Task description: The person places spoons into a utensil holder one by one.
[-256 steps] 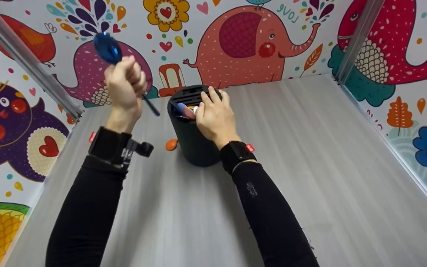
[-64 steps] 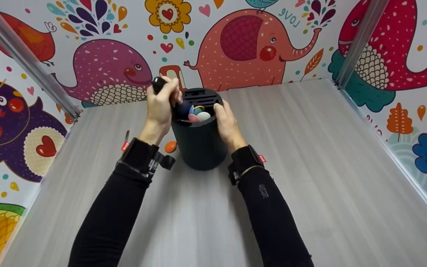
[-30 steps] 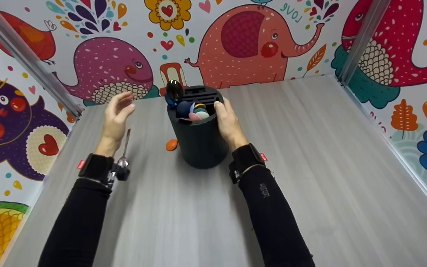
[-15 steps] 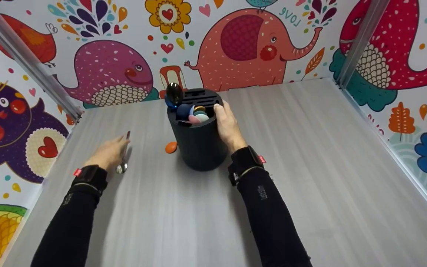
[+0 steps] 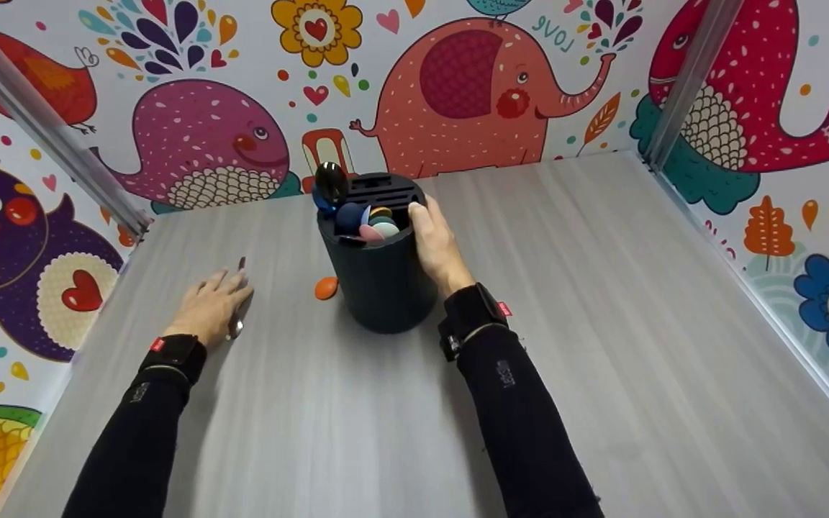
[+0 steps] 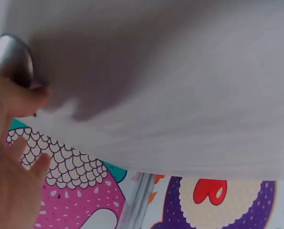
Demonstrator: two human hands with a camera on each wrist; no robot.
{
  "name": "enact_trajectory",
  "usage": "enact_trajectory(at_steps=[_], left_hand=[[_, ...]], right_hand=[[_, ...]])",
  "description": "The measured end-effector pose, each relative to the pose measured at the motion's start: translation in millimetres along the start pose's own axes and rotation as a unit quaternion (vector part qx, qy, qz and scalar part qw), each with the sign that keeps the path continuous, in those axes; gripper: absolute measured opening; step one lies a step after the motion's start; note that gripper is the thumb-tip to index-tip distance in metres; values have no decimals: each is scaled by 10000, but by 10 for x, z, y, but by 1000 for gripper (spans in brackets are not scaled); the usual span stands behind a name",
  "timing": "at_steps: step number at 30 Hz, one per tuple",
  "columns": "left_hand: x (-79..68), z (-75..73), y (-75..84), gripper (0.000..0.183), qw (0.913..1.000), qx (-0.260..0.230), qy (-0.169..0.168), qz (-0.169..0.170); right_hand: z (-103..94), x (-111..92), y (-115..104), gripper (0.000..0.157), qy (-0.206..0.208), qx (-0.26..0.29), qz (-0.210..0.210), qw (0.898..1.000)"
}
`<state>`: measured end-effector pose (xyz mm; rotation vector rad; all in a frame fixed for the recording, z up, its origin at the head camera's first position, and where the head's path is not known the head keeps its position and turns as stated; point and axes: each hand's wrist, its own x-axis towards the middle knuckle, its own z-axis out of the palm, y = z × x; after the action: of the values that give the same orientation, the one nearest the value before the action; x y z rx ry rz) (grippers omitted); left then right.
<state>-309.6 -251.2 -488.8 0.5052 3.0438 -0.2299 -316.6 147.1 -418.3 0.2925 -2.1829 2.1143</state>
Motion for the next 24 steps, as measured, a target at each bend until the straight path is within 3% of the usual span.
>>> enact_trajectory(at_steps=[4, 7, 12, 17, 20, 24], left_hand=[[36, -34, 74, 34, 9992, 58, 393, 73], [59, -40, 159, 15, 9993, -168, 318, -28], [87, 13, 274, 22, 9932, -1119, 2, -333], [133, 42, 318, 18, 9769, -2013, 194, -685], [134, 79, 341, 17, 9692, -2267, 221, -934], [100, 162, 393, 8, 9694, -2146, 242, -1165]], right_hand=[[-2, 3, -7, 45, 21, -16, -13, 10000], [1, 0, -8, 43, 54, -23, 4, 10000], [3, -6, -8, 43, 84, -24, 24, 10000], [-3, -2, -17, 46, 49, -81, 50, 9999], [-10, -9, -18, 48, -12, -55, 106, 9999], [-15, -17, -6, 50, -122, -74, 184, 9997]])
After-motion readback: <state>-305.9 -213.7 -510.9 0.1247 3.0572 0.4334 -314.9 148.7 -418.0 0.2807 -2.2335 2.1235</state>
